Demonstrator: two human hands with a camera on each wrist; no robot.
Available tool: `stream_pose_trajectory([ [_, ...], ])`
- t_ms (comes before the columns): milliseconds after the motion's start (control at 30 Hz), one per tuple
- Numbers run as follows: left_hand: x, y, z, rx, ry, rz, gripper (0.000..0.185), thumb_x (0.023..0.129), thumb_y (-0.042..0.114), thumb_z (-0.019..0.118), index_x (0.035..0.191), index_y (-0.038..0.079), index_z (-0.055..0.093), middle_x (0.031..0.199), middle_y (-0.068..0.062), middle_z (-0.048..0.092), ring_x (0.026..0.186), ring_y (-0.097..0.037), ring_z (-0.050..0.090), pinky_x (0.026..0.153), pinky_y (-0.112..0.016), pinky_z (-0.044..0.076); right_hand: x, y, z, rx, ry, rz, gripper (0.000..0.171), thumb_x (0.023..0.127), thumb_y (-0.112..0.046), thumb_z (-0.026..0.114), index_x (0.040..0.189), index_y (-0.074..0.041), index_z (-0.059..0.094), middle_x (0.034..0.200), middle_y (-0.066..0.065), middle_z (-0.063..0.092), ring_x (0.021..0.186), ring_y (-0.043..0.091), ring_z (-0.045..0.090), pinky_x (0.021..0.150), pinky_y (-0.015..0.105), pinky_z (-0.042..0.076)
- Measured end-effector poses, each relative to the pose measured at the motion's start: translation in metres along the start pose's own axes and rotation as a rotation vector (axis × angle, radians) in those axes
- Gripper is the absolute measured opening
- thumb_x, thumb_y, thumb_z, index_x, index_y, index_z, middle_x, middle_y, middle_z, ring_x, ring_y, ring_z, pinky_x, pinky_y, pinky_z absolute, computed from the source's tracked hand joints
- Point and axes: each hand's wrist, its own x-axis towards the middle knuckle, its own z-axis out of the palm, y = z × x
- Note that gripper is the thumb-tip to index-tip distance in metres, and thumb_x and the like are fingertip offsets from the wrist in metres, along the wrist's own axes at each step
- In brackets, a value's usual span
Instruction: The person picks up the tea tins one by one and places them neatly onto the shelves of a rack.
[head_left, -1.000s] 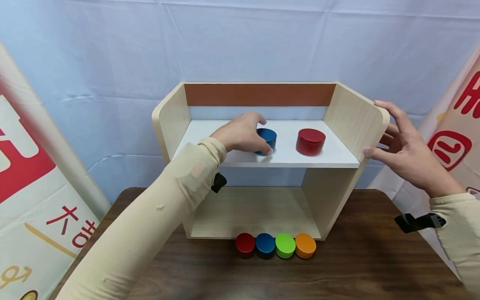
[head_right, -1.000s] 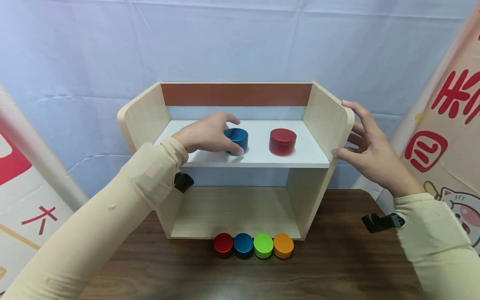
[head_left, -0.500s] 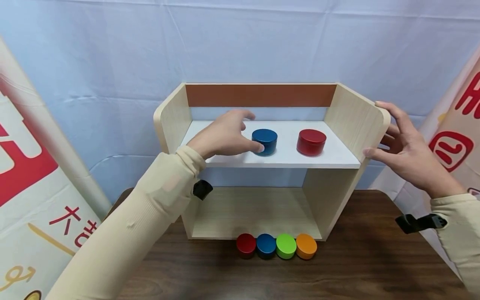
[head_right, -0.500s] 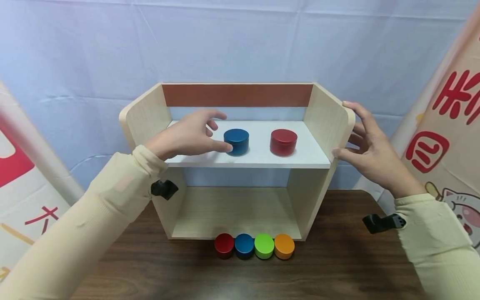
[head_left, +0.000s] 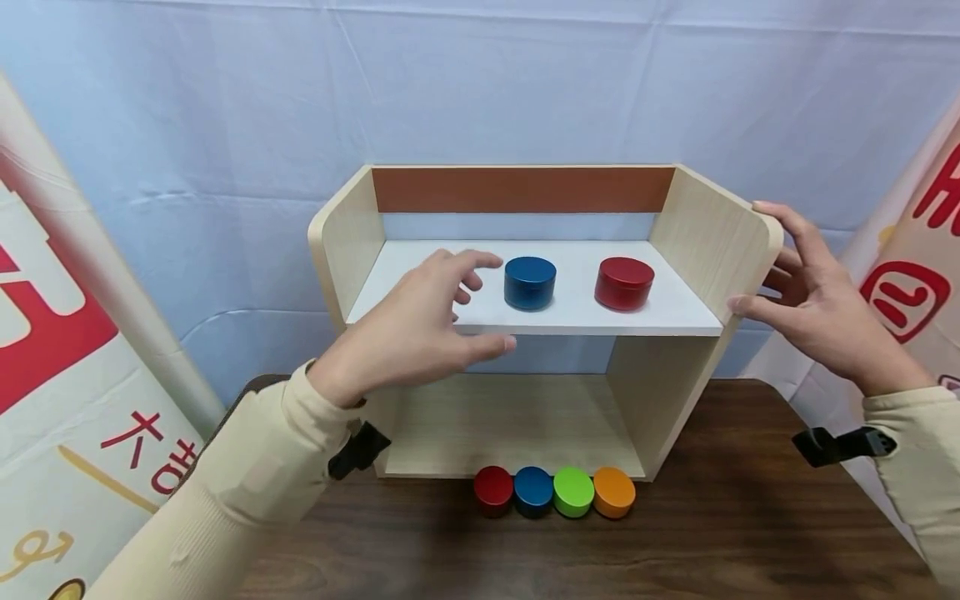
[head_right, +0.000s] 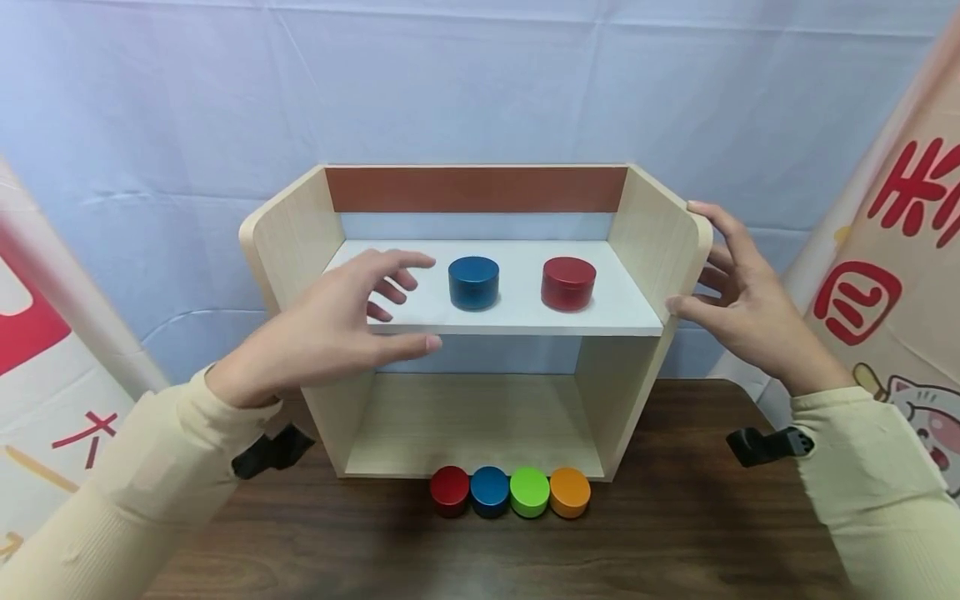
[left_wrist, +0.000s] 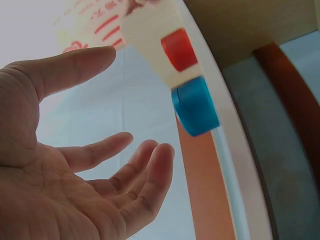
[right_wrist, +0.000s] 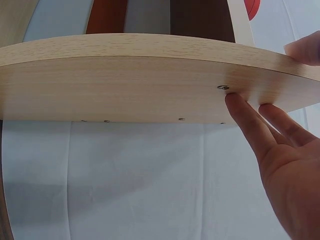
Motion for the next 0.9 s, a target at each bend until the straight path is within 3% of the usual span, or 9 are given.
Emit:
stream_pose_trajectory([
  [333,-0.029,-0.013,0.032,0.009,-0.025,0.023,0.071,0.085,0.03,0.084,0.145,0.011,0.052,0.123,-0.006,0.058,0.112,-0.021,0.058,0.093,-0.041,0.052,0.001,0.001,0.0,0.01,-0.003,-0.016,0.104,0.084,0.02,0.068,0.162,-0.03,0.02,0.134,0.004,0.044,0.108,0.012,0.056,0.074,0.014,0.053],
  [567,-0.037,-0.029,0.054,-0.056,-0.025,0.012,0.065,0.085,0.026,0.083,0.142,0.011,0.055,0.124,-0.006,0.059,0.113,-0.022,0.059,0.091,-0.042,0.054,-0.001,0.0,0.0,0.01,-0.022,-0.036,0.103,0.084,0.02,0.067,0.162,-0.029,0.019,0.135,0.006,0.043,0.108,0.011,0.056,0.075,0.015,0.054],
  [900,-0.047,-0.057,0.086,-0.124,-0.013,0.024,0.058,0.086,0.024,0.082,0.137,0.01,0.059,0.114,-0.004,0.058,0.109,-0.022,0.058,0.089,-0.041,0.053,0.0,-0.001,-0.001,0.017,-0.013,-0.012,0.105,0.083,0.02,0.068,0.162,-0.03,0.02,0.136,0.004,0.043,0.109,0.01,0.056,0.075,0.015,0.054],
])
